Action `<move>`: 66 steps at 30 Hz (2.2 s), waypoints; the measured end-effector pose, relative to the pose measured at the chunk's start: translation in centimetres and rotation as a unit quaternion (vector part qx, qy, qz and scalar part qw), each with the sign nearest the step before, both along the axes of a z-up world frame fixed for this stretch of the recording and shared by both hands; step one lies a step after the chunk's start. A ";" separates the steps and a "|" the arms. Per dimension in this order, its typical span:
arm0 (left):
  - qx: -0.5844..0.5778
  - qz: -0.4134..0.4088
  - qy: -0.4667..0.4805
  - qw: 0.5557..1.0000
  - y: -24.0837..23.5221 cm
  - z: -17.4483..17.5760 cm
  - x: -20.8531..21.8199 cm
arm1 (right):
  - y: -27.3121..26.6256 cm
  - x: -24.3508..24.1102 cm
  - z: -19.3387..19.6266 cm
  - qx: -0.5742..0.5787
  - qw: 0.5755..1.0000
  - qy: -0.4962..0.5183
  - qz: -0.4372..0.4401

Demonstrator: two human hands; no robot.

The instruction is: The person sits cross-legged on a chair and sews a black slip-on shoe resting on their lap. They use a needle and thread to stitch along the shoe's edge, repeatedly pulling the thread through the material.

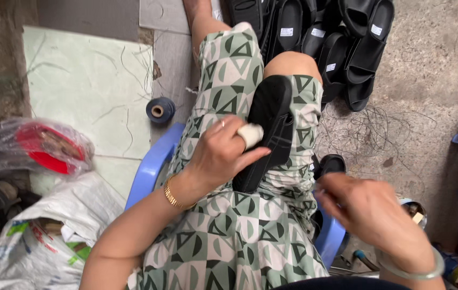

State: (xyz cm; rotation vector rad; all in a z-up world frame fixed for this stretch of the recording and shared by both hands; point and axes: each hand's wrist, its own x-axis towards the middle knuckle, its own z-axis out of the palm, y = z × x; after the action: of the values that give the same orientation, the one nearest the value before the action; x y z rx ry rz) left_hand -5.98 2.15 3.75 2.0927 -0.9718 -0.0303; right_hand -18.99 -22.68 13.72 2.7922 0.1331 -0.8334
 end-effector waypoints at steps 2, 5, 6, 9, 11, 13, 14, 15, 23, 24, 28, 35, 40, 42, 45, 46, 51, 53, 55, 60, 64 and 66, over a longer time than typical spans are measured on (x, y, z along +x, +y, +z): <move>-0.112 -0.031 -0.010 0.993 0.8 0.2 -0.4 | 0.9 1.5 0.0 0.394 0.894 0.042 -0.209; -0.151 -0.018 0.026 0.988 2.8 0.9 -0.4 | 2.5 4.4 -0.3 0.379 0.863 -0.155 -0.298; -0.152 -0.026 0.025 0.988 3.0 0.0 -0.9 | 2.9 4.3 -1.7 0.377 0.861 -0.160 -0.303; -0.126 0.049 0.035 0.990 3.1 -1.9 -1.5 | 3.8 5.2 -3.7 0.513 0.781 -0.137 -0.327; -0.114 0.060 0.031 0.991 3.2 -2.2 -1.1 | 5.1 6.3 -2.4 0.429 0.861 -0.165 -0.216; -0.106 0.065 0.014 0.992 2.6 -2.1 -0.5 | 5.5 5.2 -4.1 0.344 0.903 -0.200 -0.166; -0.099 0.066 -0.005 0.993 2.3 -2.1 -0.3 | 5.8 4.7 -5.0 0.253 0.931 -0.235 -0.115; -0.100 0.066 -0.006 0.993 2.3 -2.4 0.1 | 5.8 4.8 -5.0 0.253 0.931 -0.236 -0.115; -0.448 -0.048 0.560 0.695 2.5 0.3 5.8 | 0.9 3.1 -2.4 0.842 0.386 -0.138 -0.352; -0.449 -0.048 0.561 0.694 1.8 -0.1 7.3 | 1.3 2.9 -3.0 0.841 0.387 -0.137 -0.353; -0.539 0.116 0.605 0.574 -1.2 -1.8 13.7 | 2.8 3.7 -4.3 0.909 0.209 -0.108 -0.343; -0.569 0.242 0.522 0.588 -4.6 -9.0 18.7 | 3.5 2.6 -5.4 0.794 0.524 -0.124 -0.282; -0.225 0.200 0.532 0.791 3.2 -5.1 17.1 | -0.5 2.4 -3.4 0.611 0.663 -0.235 -0.362; 0.009 0.228 0.424 0.877 5.8 -5.3 16.1 | -0.9 2.7 -2.0 0.474 0.778 -0.253 -0.327; 0.214 0.196 0.012 0.957 5.7 -4.1 12.8 | 0.2 3.6 -0.7 0.429 0.860 -0.253 -0.110; 0.108 0.073 0.121 0.984 3.9 -1.0 11.2 | 1.1 4.0 -0.4 0.370 0.906 -0.191 -0.082; 0.084 -0.184 0.136 0.970 -0.4 0.0 7.2 | 2.8 5.3 -0.9 0.175 0.980 -0.090 -0.002; 0.072 -0.193 0.120 0.971 -0.8 -1.0 7.2 | 2.8 5.4 -1.2 0.162 0.984 -0.072 -0.010; 0.060 -0.190 0.125 0.972 -0.8 -1.1 7.3 | 2.7 5.5 -1.5 0.160 0.984 -0.076 -0.006; 0.046 -0.189 0.129 0.972 -0.8 -1.4 7.3 | 2.7 5.5 -1.4 0.164 0.983 -0.084 0.004; 0.044 -0.174 0.097 0.979 -1.1 -1.9 7.1 | 3.1 6.0 -0.3 0.072 0.994 -0.055 0.060; 0.052 -0.166 0.078 0.982 -1.7 -2.4 6.6 | 3.5 6.0 0.3 0.022 0.996 -0.012 0.083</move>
State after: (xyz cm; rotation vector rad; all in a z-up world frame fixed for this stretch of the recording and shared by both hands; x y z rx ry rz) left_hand 0.66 0.49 1.36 1.9638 -1.2322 -0.4180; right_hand -12.95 -19.19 14.00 2.7831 0.3792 -0.7655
